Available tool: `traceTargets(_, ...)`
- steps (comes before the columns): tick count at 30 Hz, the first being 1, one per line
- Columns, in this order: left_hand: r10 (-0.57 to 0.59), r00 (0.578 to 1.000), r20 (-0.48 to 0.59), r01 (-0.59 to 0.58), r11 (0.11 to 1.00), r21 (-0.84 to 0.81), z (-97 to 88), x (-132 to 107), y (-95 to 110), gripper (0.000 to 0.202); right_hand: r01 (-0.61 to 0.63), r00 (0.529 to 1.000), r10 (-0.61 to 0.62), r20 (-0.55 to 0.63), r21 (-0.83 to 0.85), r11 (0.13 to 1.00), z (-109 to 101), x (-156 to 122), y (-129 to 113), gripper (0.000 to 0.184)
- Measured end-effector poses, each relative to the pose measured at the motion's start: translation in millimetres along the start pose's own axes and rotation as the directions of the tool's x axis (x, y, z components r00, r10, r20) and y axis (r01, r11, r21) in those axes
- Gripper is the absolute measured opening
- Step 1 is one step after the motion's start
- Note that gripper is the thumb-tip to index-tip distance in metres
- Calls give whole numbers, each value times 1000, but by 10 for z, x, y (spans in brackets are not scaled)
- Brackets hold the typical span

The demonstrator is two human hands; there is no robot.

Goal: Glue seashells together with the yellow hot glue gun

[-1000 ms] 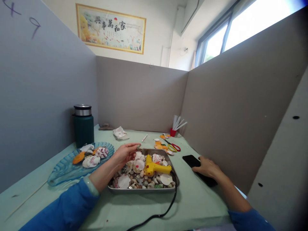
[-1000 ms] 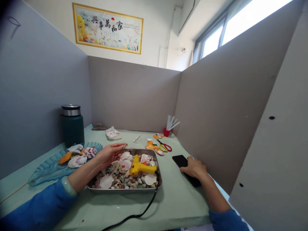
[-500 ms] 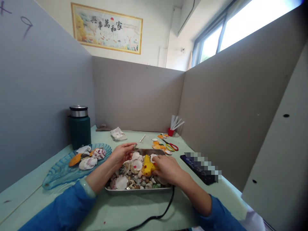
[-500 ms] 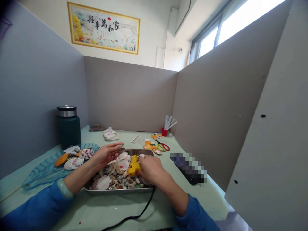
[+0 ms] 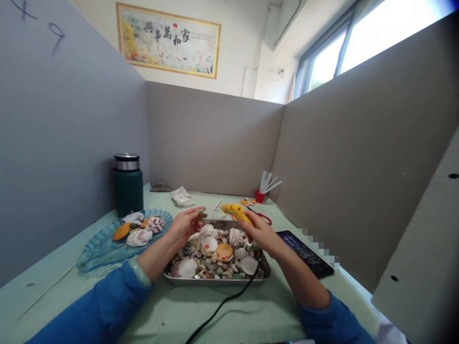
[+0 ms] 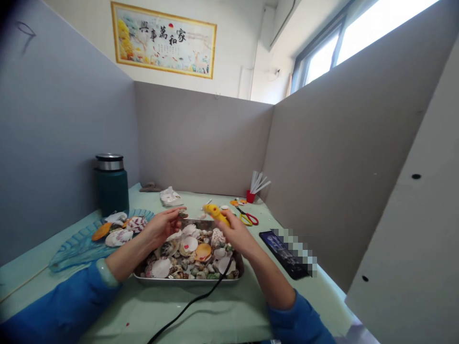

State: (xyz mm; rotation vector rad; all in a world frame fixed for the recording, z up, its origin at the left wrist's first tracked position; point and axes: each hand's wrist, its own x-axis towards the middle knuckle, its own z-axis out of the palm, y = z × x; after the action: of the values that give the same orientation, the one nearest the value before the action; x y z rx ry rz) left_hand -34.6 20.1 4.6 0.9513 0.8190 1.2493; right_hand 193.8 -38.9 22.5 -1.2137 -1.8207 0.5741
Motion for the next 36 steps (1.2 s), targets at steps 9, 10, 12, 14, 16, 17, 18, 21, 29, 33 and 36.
traceTargets(9,-12,996,88,22,993,-118,32,-55,27,17,-144,986,54,160,628,765,180,178,-20,37)
traceTargets(10,-6,995,95,18,991,-129,31,-56,25,16,-168,978,54,201,608,776,194,159,25,38)
traceTargets(12,10,994,110,6,989,-146,28,-56,22,16,-157,971,23,238,563,811,202,123,101,38)
traceTargets(14,21,994,103,-6,989,-149,27,-59,24,20,-114,966,-26,257,515,850,195,96,134,36)
traceTargets(16,27,996,83,-15,989,-146,33,-67,33,23,-68,956,-73,283,458,886,192,80,126,35)
traceTargets(17,27,997,76,-16,989,-145,39,-74,40,24,-52,950,-89,299,433,900,195,74,113,35)
traceTargets(18,26,997,71,-15,989,-146,46,-82,49,24,-43,944,-98,315,411,911,202,70,99,35)
traceTargets(21,19,997,74,-8,989,-147,68,-104,71,25,-43,936,-98,339,385,922,231,64,76,36)
traceTargets(29,7,994,108,7,992,-130,48,-87,55,29,-58,931,-79,357,359,931,256,63,102,34)
traceTargets(33,21,990,139,-3,992,-129,34,-75,45,29,-57,932,-81,354,362,930,265,69,100,34)
traceTargets(36,28,991,134,-11,992,-126,39,-77,44,30,-60,934,-77,350,365,929,274,72,109,35)
